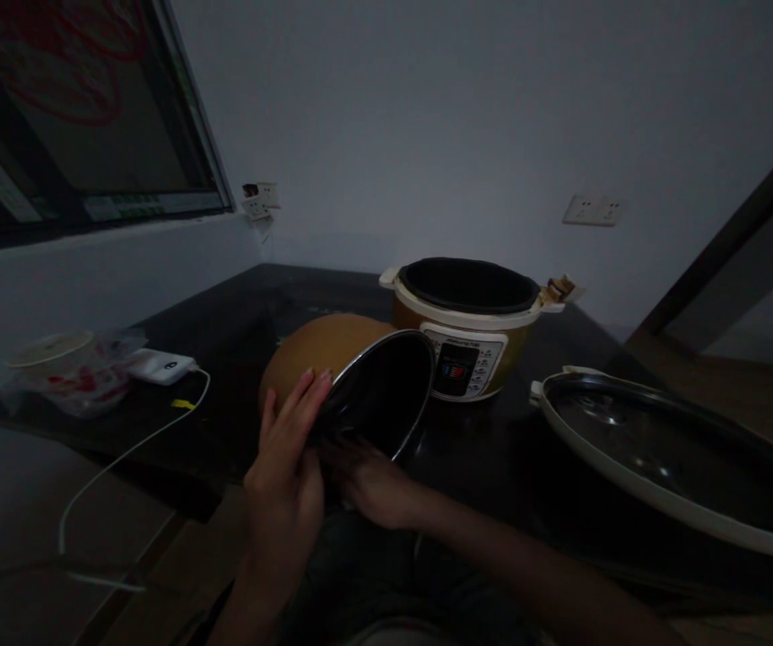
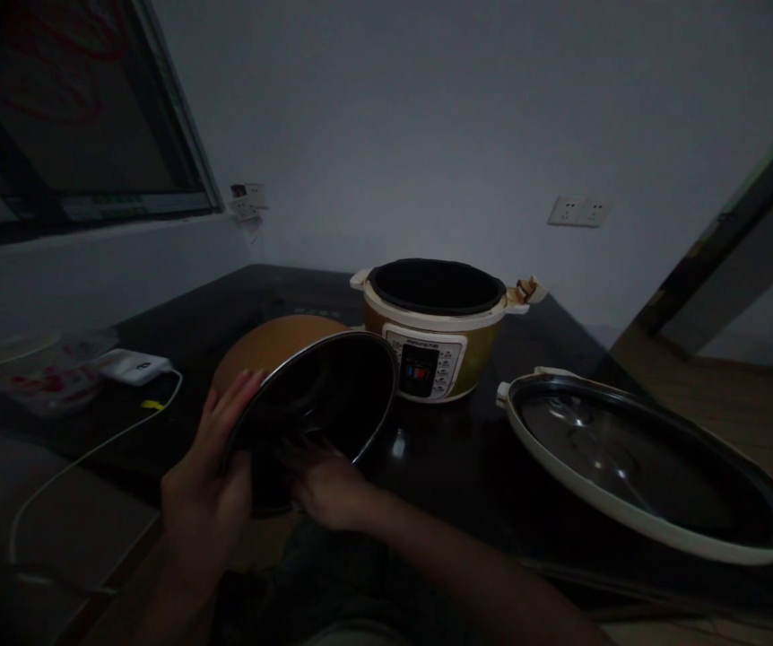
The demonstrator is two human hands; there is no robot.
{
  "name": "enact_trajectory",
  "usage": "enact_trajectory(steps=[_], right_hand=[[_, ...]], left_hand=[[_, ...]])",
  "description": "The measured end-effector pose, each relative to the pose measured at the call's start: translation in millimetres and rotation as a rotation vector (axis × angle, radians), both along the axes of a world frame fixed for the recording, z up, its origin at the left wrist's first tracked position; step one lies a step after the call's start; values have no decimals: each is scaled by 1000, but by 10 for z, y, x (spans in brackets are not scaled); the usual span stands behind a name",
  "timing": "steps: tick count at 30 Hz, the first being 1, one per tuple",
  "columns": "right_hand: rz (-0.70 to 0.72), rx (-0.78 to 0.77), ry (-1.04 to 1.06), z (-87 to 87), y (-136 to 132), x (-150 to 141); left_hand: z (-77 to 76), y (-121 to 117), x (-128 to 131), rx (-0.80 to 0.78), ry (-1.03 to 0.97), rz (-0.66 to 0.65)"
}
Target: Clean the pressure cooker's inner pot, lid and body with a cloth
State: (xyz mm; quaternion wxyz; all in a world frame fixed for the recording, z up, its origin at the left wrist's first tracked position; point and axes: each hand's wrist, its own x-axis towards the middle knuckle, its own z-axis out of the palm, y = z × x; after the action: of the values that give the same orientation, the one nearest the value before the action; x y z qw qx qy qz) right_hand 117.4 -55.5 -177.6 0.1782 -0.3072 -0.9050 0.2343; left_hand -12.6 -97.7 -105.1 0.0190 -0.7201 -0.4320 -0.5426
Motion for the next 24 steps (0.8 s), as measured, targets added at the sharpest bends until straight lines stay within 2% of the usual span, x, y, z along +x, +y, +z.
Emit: enact_trajectory(steps=[3,5,7,9,12,15,17,20,22,24], right_hand=[[-130,234,-233,-112,118,372],[-177,423,-329,-96,278,614],[-191,596,-380,19,477,817],[-166,693,-405,211,668,960],[-91,724,-446,519,852,1056],[-60,722,-470,656,890,1051],[-81,733,-474,593,854,1017],[-137,723,-454,315,726,906],[-173,645,-415,94,587,759],[-207,498,-356,-73,408,539]], left_hand=[[19,-10,-10,-19,8,-6],[32,-16,-12,-22,19,-10],[40,-22,-15,-21,22,-12],[40,-30,-20,-26,18,-17],[32,-48,-32,-41,14,-17],[28,-64,-40,-55,16,-12],[31,-67,-40,-53,13,-13],[36,-57,-34,-35,11,-14],[38,-41,-28,-26,17,-12],[39,-20,-23,-20,25,-15]])
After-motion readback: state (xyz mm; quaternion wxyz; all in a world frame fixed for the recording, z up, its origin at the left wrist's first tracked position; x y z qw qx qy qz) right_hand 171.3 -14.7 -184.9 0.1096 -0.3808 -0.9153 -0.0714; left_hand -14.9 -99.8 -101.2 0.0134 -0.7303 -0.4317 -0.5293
